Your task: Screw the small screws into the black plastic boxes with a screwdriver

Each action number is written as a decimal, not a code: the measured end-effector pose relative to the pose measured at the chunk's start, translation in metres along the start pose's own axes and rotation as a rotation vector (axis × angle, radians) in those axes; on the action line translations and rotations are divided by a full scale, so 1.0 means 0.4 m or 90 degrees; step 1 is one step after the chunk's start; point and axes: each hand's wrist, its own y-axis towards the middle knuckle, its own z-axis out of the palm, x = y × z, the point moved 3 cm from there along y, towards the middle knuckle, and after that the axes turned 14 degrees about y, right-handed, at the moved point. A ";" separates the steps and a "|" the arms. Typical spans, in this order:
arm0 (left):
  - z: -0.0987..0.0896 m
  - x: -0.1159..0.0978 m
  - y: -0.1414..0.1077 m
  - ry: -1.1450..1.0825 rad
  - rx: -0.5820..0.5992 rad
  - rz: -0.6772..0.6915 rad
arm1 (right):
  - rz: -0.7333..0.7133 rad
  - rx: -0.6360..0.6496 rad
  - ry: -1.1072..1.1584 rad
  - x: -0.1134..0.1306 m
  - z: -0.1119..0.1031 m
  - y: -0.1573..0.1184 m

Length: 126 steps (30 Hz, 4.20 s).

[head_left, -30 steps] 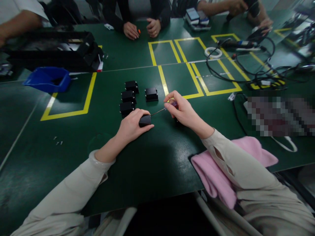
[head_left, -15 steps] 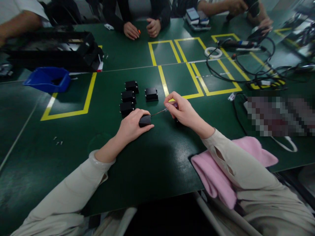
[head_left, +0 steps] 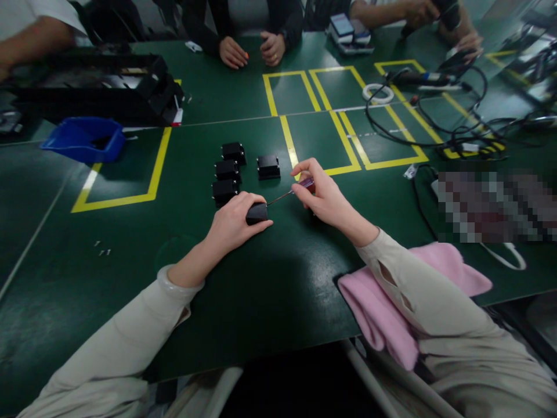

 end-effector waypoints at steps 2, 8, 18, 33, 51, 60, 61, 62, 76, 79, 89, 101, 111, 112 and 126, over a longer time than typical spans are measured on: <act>-0.001 0.000 0.000 0.002 0.001 0.001 | 0.009 0.008 0.004 -0.001 0.001 0.001; -0.002 0.000 -0.001 0.000 0.000 0.000 | 0.017 0.033 0.005 -0.006 -0.001 0.002; 0.000 0.002 0.000 0.000 -0.004 -0.005 | 0.024 0.028 0.002 -0.001 0.001 0.003; -0.004 0.001 0.001 -0.017 0.004 -0.010 | 0.011 0.022 0.003 0.004 -0.001 0.003; -0.005 0.000 0.000 -0.014 0.006 -0.009 | 0.041 0.044 0.019 0.000 0.001 0.003; -0.004 0.001 0.001 -0.013 0.008 -0.007 | 0.023 0.023 0.013 0.000 0.000 0.004; -0.004 0.001 0.001 -0.013 0.009 -0.008 | 0.033 0.026 0.018 -0.002 0.001 0.004; -0.003 0.002 0.001 -0.013 0.009 -0.009 | 0.041 0.029 0.021 -0.003 0.002 0.004; -0.002 0.003 0.000 -0.010 0.001 -0.003 | 0.031 0.028 0.019 -0.006 0.002 0.002; -0.003 0.002 0.000 -0.012 0.003 -0.005 | 0.001 0.011 0.006 0.000 0.001 0.003; -0.001 0.003 0.000 -0.010 0.003 -0.003 | 0.020 0.019 0.006 0.002 0.004 0.002; -0.005 0.001 0.000 -0.016 0.007 -0.010 | 0.028 0.040 -0.010 -0.003 -0.001 0.004; -0.003 0.002 0.000 -0.011 0.000 -0.004 | 0.000 0.033 -0.023 0.004 0.003 0.001; -0.003 0.002 0.000 -0.010 0.000 -0.003 | -0.005 0.030 -0.026 0.004 0.003 0.001; -0.001 0.002 0.000 -0.004 0.000 -0.002 | -0.005 0.029 -0.028 0.006 0.002 0.002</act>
